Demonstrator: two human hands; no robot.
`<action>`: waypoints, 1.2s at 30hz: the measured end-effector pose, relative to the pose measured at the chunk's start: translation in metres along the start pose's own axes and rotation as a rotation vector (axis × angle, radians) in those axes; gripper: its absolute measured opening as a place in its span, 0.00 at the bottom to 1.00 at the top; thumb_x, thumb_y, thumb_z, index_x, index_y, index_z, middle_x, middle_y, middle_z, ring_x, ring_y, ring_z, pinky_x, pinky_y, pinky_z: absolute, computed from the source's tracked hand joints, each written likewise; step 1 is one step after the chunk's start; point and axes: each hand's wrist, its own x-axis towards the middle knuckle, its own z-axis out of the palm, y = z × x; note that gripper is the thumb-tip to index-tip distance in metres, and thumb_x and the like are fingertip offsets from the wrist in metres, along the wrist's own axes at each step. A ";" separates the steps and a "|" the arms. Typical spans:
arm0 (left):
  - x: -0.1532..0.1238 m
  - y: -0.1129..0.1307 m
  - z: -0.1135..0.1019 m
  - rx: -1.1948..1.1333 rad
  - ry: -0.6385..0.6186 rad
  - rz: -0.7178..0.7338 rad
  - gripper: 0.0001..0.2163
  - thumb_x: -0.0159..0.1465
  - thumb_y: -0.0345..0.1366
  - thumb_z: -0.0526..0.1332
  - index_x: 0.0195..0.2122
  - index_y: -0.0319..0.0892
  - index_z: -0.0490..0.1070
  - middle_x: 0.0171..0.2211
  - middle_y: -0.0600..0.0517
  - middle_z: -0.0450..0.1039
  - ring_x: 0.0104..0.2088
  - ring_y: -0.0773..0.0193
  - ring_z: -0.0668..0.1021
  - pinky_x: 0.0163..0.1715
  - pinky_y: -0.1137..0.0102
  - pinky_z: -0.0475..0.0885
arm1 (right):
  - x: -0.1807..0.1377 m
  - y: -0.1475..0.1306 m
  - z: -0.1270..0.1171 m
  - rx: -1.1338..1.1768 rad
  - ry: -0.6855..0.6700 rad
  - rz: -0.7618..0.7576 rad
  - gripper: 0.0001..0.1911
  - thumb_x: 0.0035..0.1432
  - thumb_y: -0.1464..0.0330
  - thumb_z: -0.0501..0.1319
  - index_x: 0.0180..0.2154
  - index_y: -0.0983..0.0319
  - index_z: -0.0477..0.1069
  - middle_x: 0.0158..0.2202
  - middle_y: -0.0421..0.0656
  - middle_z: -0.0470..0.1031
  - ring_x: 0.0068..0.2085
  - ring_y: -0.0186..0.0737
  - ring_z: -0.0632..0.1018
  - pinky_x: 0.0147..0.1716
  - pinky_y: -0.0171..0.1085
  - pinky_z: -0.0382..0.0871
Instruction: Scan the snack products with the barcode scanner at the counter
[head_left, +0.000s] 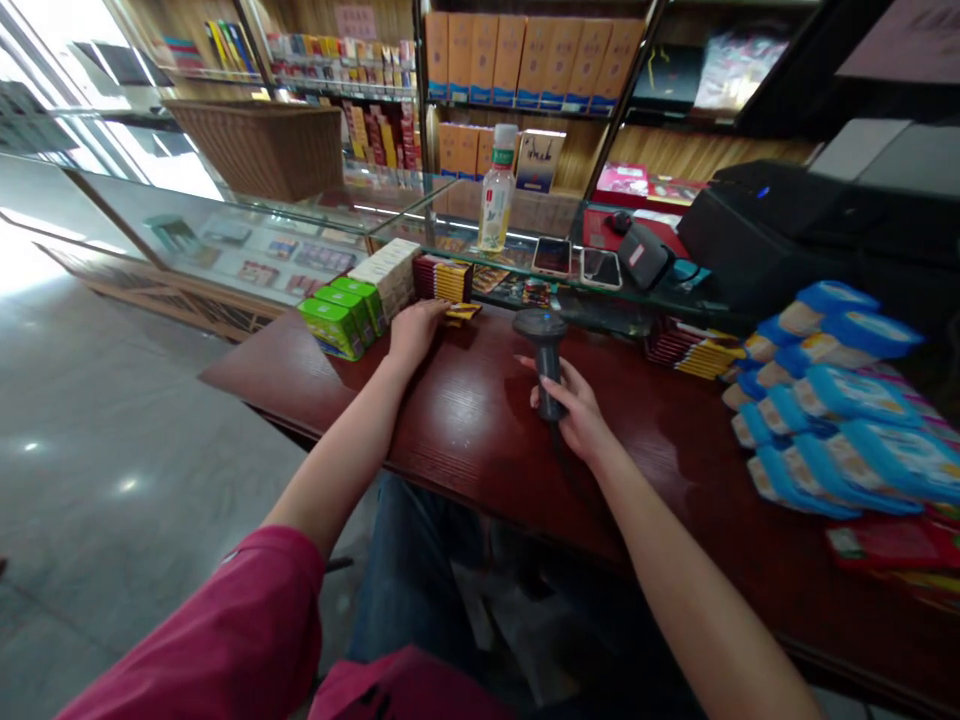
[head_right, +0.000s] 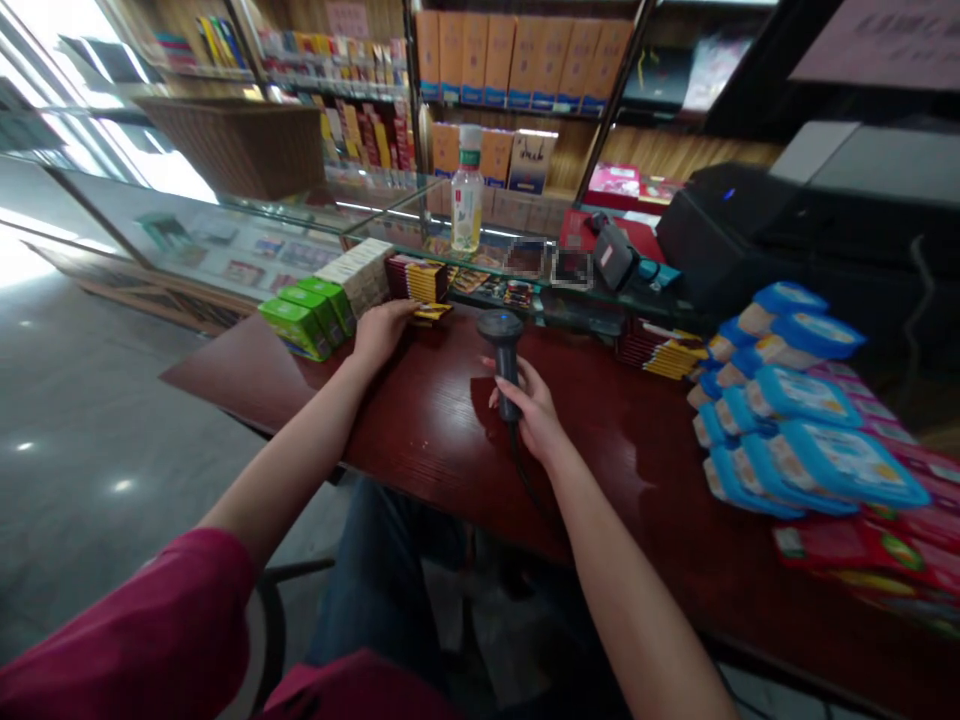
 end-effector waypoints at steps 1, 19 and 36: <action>-0.001 0.006 0.001 -0.066 0.032 -0.030 0.15 0.71 0.32 0.61 0.54 0.50 0.83 0.54 0.48 0.83 0.55 0.51 0.82 0.57 0.62 0.74 | -0.001 -0.001 0.000 -0.012 -0.024 0.007 0.24 0.53 0.58 0.74 0.51 0.55 0.75 0.58 0.47 0.81 0.29 0.35 0.76 0.32 0.39 0.72; -0.008 0.043 0.040 -1.135 -0.037 -0.468 0.09 0.62 0.37 0.72 0.37 0.36 0.81 0.23 0.56 0.74 0.25 0.70 0.76 0.30 0.75 0.74 | -0.004 -0.001 0.003 -0.071 -0.143 0.083 0.30 0.48 0.62 0.77 0.54 0.56 0.78 0.51 0.47 0.85 0.27 0.34 0.73 0.28 0.38 0.70; 0.009 0.211 0.098 -0.288 -0.065 0.351 0.13 0.73 0.34 0.62 0.56 0.49 0.81 0.51 0.49 0.85 0.50 0.56 0.86 0.50 0.67 0.78 | -0.058 -0.023 -0.108 0.074 0.795 -0.207 0.26 0.45 0.56 0.76 0.42 0.62 0.75 0.47 0.50 0.86 0.19 0.29 0.75 0.20 0.33 0.71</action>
